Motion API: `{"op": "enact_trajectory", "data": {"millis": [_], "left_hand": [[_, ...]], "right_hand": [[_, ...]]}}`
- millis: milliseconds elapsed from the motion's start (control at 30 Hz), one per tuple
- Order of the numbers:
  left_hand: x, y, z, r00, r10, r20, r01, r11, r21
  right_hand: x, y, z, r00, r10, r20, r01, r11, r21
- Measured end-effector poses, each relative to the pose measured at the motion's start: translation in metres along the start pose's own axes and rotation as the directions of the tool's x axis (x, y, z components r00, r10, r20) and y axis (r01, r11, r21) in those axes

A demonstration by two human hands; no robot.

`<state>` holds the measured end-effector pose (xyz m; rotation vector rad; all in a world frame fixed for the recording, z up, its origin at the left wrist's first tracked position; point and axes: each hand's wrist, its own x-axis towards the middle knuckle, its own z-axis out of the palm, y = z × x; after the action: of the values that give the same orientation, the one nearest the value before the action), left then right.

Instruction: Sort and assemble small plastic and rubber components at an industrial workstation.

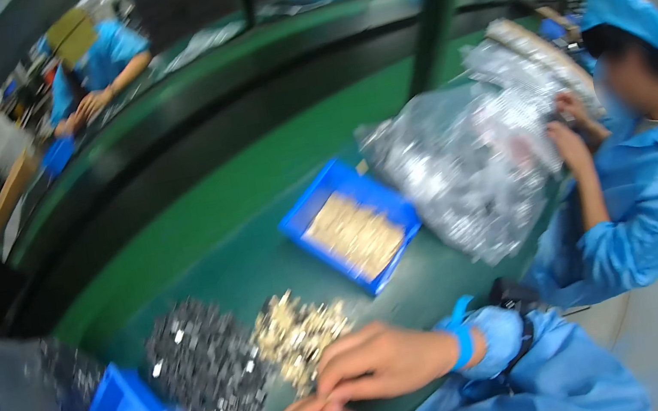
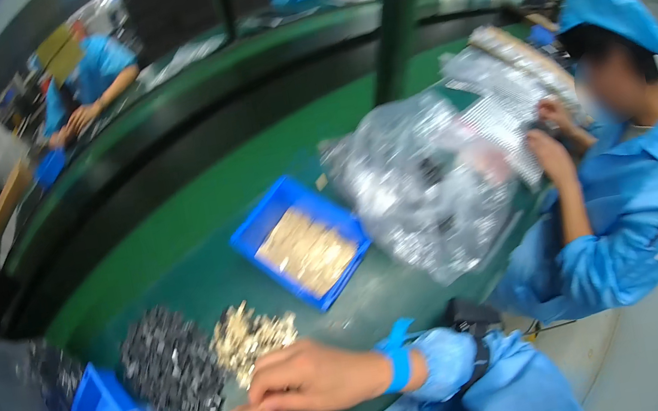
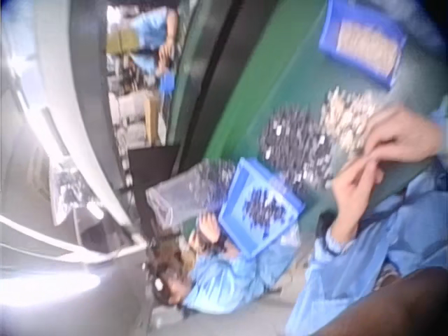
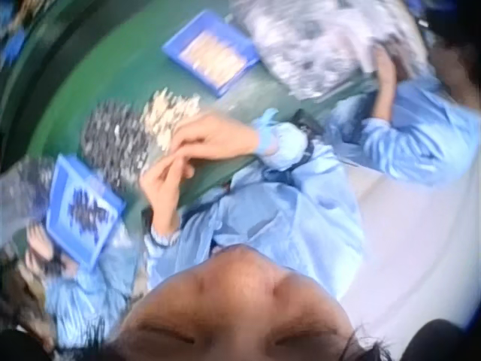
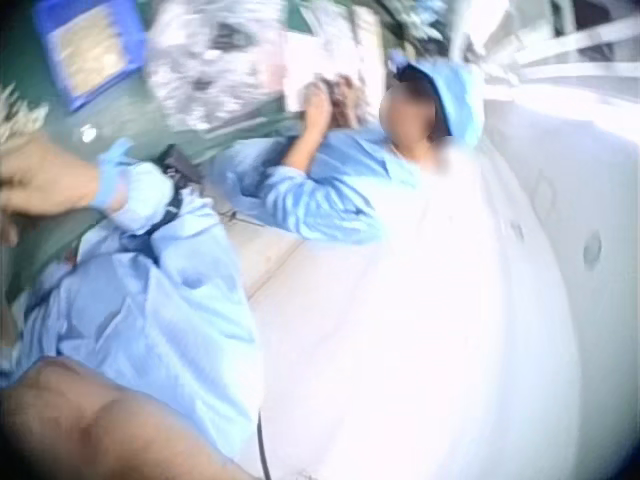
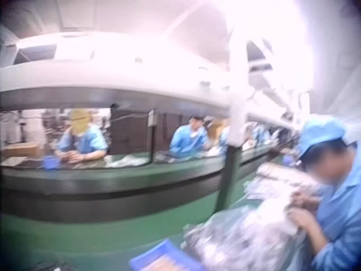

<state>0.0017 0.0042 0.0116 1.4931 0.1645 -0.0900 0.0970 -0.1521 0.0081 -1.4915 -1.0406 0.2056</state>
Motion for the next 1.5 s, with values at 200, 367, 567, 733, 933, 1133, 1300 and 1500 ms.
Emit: {"op": "enact_trajectory", "data": {"millis": [200,367,567,733,933,1133,1300,1500], "left_hand": [[-0.003,-0.007,-0.001,0.995,0.087,-0.056,-0.094,0.985,-0.147],[-0.007,-0.002,-0.001,0.975,0.199,-0.096,-0.184,0.972,0.147],[0.0,-0.012,0.0,0.867,0.498,-0.028,-0.428,0.771,0.471],[0.01,-0.008,0.006,0.917,0.398,0.039,-0.385,0.85,0.359],[-0.001,-0.011,-0.002,0.983,0.181,-0.02,-0.181,0.983,0.014],[-0.004,-0.009,-0.003,0.999,-0.047,0.023,0.052,0.884,-0.465],[-0.001,-0.009,-0.001,0.996,-0.075,0.05,0.09,0.861,-0.501],[0.003,-0.012,0.003,0.999,-0.026,-0.039,0.003,0.86,-0.51]], "right_hand": [[-0.004,0.005,0.012,0.986,-0.161,-0.04,0.151,0.97,-0.189],[-0.003,0.002,0.013,0.98,-0.198,-0.02,0.185,0.941,-0.285],[0.001,-0.004,0.009,0.982,-0.187,0.037,0.188,0.926,-0.328],[0.0,-0.01,-0.01,0.998,0.035,0.049,-0.021,0.962,-0.272],[0.011,-0.008,-0.034,0.93,0.037,-0.367,-0.202,0.883,-0.424],[0.012,0.007,-0.084,0.9,-0.162,-0.406,-0.254,0.561,-0.788],[0.0,0.017,-0.09,0.899,-0.185,-0.398,-0.263,0.5,-0.825],[0.003,-0.012,-0.031,0.962,0.01,-0.272,-0.133,0.889,-0.439]]}}
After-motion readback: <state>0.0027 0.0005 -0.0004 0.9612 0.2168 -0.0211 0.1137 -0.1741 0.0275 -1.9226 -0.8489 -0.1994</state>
